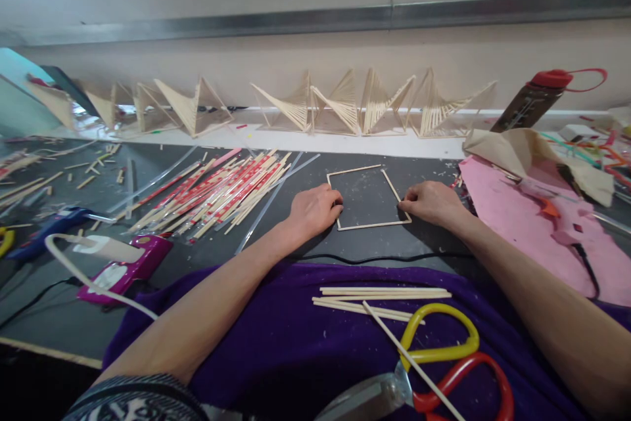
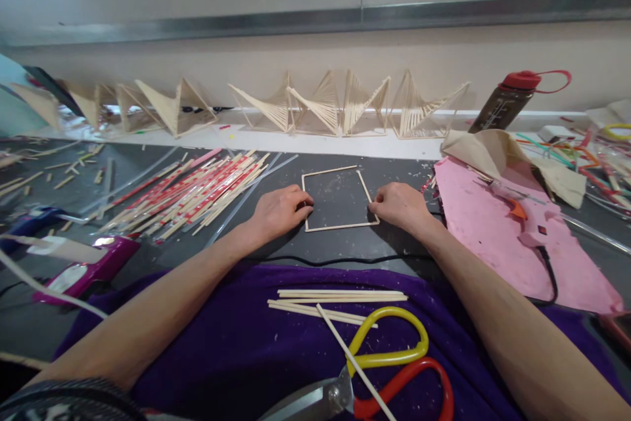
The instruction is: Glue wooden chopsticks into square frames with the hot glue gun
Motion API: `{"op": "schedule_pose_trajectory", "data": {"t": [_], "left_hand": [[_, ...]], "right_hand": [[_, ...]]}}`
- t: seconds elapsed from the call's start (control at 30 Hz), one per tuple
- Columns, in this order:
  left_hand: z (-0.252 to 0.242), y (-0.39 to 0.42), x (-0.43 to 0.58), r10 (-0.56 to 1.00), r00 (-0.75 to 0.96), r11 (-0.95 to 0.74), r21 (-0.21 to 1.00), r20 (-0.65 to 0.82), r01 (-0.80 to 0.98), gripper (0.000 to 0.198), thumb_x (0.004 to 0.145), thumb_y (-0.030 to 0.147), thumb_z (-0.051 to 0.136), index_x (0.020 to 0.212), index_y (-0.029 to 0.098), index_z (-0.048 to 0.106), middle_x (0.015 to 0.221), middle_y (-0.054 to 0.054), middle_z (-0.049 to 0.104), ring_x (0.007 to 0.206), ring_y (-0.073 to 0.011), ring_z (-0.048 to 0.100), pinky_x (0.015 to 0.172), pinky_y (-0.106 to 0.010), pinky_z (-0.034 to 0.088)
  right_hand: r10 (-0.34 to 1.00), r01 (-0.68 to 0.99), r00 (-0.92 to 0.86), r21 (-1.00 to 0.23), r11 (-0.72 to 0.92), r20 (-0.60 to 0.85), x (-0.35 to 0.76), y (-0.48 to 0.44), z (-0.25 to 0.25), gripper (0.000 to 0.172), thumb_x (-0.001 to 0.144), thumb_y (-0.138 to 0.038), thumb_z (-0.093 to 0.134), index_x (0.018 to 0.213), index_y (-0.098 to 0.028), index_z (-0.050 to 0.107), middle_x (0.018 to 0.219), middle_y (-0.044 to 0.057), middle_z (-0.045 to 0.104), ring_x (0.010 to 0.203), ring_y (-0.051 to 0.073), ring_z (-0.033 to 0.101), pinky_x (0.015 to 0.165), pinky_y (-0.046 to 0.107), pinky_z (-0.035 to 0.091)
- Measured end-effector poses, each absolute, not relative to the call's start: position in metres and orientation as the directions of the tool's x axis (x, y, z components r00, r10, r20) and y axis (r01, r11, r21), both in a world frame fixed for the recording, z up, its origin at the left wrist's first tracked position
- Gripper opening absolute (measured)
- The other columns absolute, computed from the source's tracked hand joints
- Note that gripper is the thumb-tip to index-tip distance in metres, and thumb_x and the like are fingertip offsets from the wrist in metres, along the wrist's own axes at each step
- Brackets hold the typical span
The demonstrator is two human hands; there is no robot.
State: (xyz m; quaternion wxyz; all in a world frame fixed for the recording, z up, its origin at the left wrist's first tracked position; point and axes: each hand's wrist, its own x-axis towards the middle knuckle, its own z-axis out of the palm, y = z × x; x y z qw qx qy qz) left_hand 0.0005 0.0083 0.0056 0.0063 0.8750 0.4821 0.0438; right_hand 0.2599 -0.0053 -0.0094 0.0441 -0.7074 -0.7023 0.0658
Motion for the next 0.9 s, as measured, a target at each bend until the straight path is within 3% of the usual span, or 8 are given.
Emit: {"op": "schedule_pose_trajectory", "data": {"t": [0.2,0.37,0.47,0.63,0.77,0.9], "left_hand": [[0.007,0.009,-0.004,0.835,0.541,-0.549,0.074,0.102,0.833,0.023,0.084,0.036,0.047,0.093,0.025,0.065,0.095,-0.001,0.062,0.084,-0.0166,0.058,0.062,-0.026,0.04],[0.021,-0.003,0.012,0.784,0.58,-0.613,0.126,0.22,0.78,0.025,0.085,0.038,0.046,0.094,0.026,0.066,0.097,0.0,0.063,0.088,-0.0153,0.057,0.07,-0.026,0.041],[0.028,-0.015,0.039,0.72,0.658,-0.69,0.127,0.22,0.713,0.022,0.085,0.037,0.047,0.09,0.027,0.066,0.094,0.0,0.063,0.09,-0.0165,0.055,0.071,-0.027,0.041],[0.022,-0.026,0.085,0.678,0.728,-0.735,0.057,0.104,0.676,0.023,0.085,0.037,0.048,0.092,0.024,0.065,0.091,-0.004,0.06,0.089,-0.0198,0.052,0.066,-0.028,0.041],[0.012,-0.028,0.097,0.674,0.736,-0.739,0.053,0.063,0.671,0.026,0.085,0.041,0.047,0.094,0.024,0.064,0.095,-0.006,0.059,0.09,-0.0215,0.052,0.066,-0.031,0.042],[0.014,-0.022,0.092,0.684,0.725,-0.729,0.077,0.079,0.68,0.026,0.086,0.042,0.046,0.093,0.025,0.065,0.094,-0.004,0.06,0.091,-0.0201,0.054,0.069,-0.03,0.043]], "right_hand": [[0.99,0.963,-0.041,-0.268,0.004,-0.133,0.261,-0.007,-0.001,0.024,0.069,-0.043,0.059,0.065,-0.023,0.071,0.064,0.003,0.067,0.058,0.016,0.058,0.046,0.024,0.032],[0.976,0.798,-0.081,-0.6,-0.059,-0.204,0.277,-0.007,-0.005,0.025,0.072,-0.04,0.056,0.067,-0.017,0.065,0.057,0.001,0.062,0.045,0.01,0.052,0.043,0.02,0.035],[0.976,0.714,-0.169,-0.7,0.025,-0.137,0.286,-0.007,-0.008,0.017,0.071,-0.032,0.057,0.073,-0.016,0.063,0.062,0.0,0.063,0.05,0.01,0.053,0.046,0.019,0.037],[0.96,0.814,-0.274,-0.518,0.263,0.056,0.288,-0.011,0.002,0.012,0.07,-0.025,0.058,0.076,-0.019,0.066,0.067,-0.001,0.065,0.062,0.011,0.056,0.054,0.019,0.036],[0.961,0.881,-0.26,-0.385,0.276,0.096,0.288,-0.01,0.006,0.013,0.072,-0.025,0.056,0.077,-0.021,0.068,0.072,0.0,0.068,0.065,0.013,0.057,0.055,0.021,0.034],[0.966,0.904,-0.241,-0.34,0.259,0.094,0.287,-0.007,0.004,0.014,0.073,-0.025,0.055,0.077,-0.022,0.068,0.074,0.001,0.069,0.066,0.014,0.058,0.055,0.022,0.034]]}}
